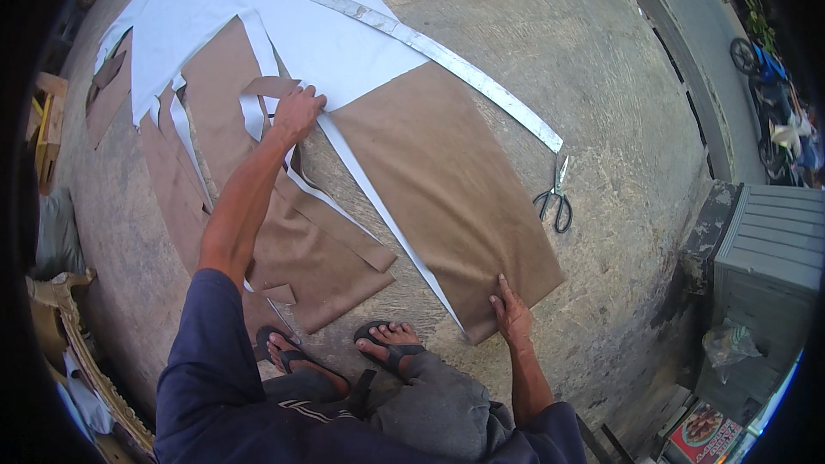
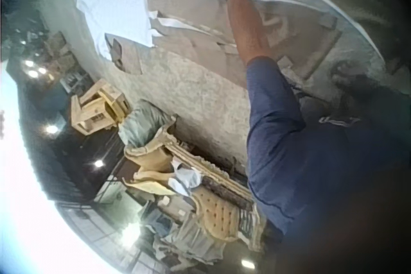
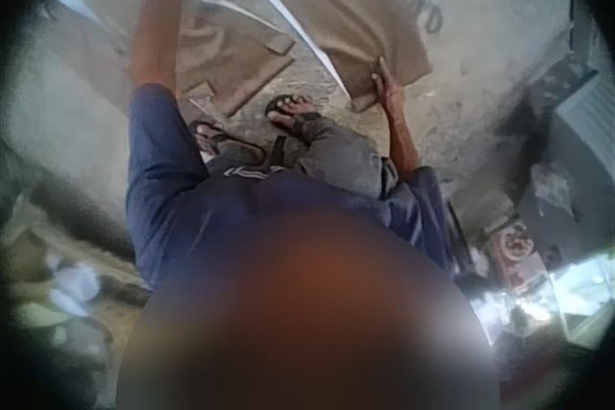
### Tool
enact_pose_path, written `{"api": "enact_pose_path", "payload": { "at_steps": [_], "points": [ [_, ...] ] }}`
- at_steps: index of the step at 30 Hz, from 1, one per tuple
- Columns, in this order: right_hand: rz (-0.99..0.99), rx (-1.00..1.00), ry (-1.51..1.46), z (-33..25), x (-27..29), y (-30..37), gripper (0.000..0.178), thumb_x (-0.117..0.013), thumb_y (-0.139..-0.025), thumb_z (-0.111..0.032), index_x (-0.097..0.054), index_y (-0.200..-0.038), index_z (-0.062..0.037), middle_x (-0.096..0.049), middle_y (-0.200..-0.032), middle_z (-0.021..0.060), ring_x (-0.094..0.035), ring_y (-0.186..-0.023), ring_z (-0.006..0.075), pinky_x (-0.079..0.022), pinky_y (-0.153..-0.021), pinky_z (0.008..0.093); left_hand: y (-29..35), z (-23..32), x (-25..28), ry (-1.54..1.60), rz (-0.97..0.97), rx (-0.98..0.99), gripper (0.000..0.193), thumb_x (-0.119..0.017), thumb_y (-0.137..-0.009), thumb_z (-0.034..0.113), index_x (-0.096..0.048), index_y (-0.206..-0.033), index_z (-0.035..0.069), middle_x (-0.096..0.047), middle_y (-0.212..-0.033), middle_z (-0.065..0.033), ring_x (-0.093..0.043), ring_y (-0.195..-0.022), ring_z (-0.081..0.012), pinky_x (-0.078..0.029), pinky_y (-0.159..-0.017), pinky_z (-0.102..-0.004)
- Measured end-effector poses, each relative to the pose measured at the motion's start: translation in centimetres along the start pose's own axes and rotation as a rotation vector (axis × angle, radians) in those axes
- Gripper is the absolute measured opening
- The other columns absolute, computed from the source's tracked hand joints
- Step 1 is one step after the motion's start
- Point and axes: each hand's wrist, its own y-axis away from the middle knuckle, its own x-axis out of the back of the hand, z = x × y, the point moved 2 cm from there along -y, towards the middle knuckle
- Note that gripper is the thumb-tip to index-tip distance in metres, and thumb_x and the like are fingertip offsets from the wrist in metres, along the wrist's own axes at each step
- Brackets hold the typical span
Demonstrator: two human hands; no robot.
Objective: The person measures and marks a large piece of brown fabric using a tape measure and a straight edge, then cuts along the marked lines with scissors. The person also cuts a white fabric layer underneath and separates the pieces.
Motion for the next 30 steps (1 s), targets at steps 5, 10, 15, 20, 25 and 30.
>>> {"api": "enact_pose_path", "payload": {
  "at_steps": [5, 10, 15, 20, 25, 30],
  "points": [
    [0.012, -0.115, -0.029, 0.7, 1.0, 1.3, 0.054, -0.070, -0.096, -0.035, -0.056, -0.146, -0.0228, -0.073, -0.105, 0.0199, -0.071, -0.094, 0.0382, -0.055, -0.080, 0.0476, 2.4, -1.1, 0.3, -0.002, 0.004, 0.018, 0.020, -0.059, -0.092, 0.011, -0.074, -0.105, 0.012, -0.065, -0.108, -0.0144, -0.066, -0.103, -0.0343, -0.053, -0.090, -0.0471],
    [0.284, -0.439, -0.163, 2.1, 0.6, 2.0, 0.051, -0.070, -0.096, -0.036, -0.059, -0.133, -0.0035, -0.071, -0.107, 0.0241, -0.070, -0.099, 0.0411, -0.053, -0.085, 0.0468, 3.3, -0.4, 1.0, 0.114, -0.023, 0.121, 0.032, -0.061, -0.088, 0.008, -0.069, -0.119, 0.011, -0.062, -0.122, -0.0164, -0.067, -0.107, -0.0369, -0.054, -0.088, -0.0485],
    [0.381, -0.750, -0.103, 2.7, 0.2, 2.0, 0.056, -0.072, -0.094, -0.039, -0.058, -0.126, 0.0054, -0.069, -0.109, 0.0258, -0.068, -0.103, 0.0407, -0.050, -0.093, 0.0464, 5.4, 5.4, 1.1, 0.326, 0.165, 0.097, 0.041, -0.062, -0.091, 0.012, -0.060, -0.131, 0.008, -0.057, -0.132, -0.0189, -0.068, -0.105, -0.0398, -0.056, -0.083, -0.0501],
    [0.502, -0.540, -0.193, -2.7, 1.2, 1.7, 0.059, -0.072, -0.093, -0.042, -0.059, -0.128, 0.0036, -0.067, -0.117, 0.0245, -0.065, -0.111, 0.0370, -0.049, -0.098, 0.0434, 12.9, 19.2, 0.9, 1.114, 0.048, 0.270, 0.035, -0.072, -0.094, 0.033, -0.066, -0.110, 0.002, -0.066, -0.088, -0.0142, -0.065, -0.081, -0.0280, -0.053, -0.075, -0.0413],
    [-0.136, -0.169, -0.833, -11.7, -0.6, 1.3, 0.065, -0.066, -0.098, -0.046, -0.051, -0.143, -0.0025, -0.063, -0.131, 0.0195, -0.061, -0.120, 0.0266, -0.046, -0.104, 0.0399, 20.9, 34.2, 1.5, 1.927, -0.221, 0.566, 0.024, -0.062, -0.104, 0.025, -0.066, -0.109, 0.002, -0.066, -0.087, -0.0026, -0.062, -0.077, -0.0122, -0.052, -0.070, -0.0304],
    [-0.209, -0.187, -0.797, -14.3, 1.0, 0.2, 0.070, -0.065, -0.097, -0.050, -0.048, -0.145, -0.0017, -0.066, -0.127, 0.0238, -0.064, -0.120, 0.0331, -0.049, -0.101, 0.0432, 21.3, 35.1, 1.5, 1.915, -0.345, 0.529, 0.022, -0.062, -0.105, 0.023, -0.065, -0.108, 0.001, -0.065, -0.092, -0.0019, -0.061, -0.085, -0.0094, -0.053, -0.074, -0.0265]
  ]
}}
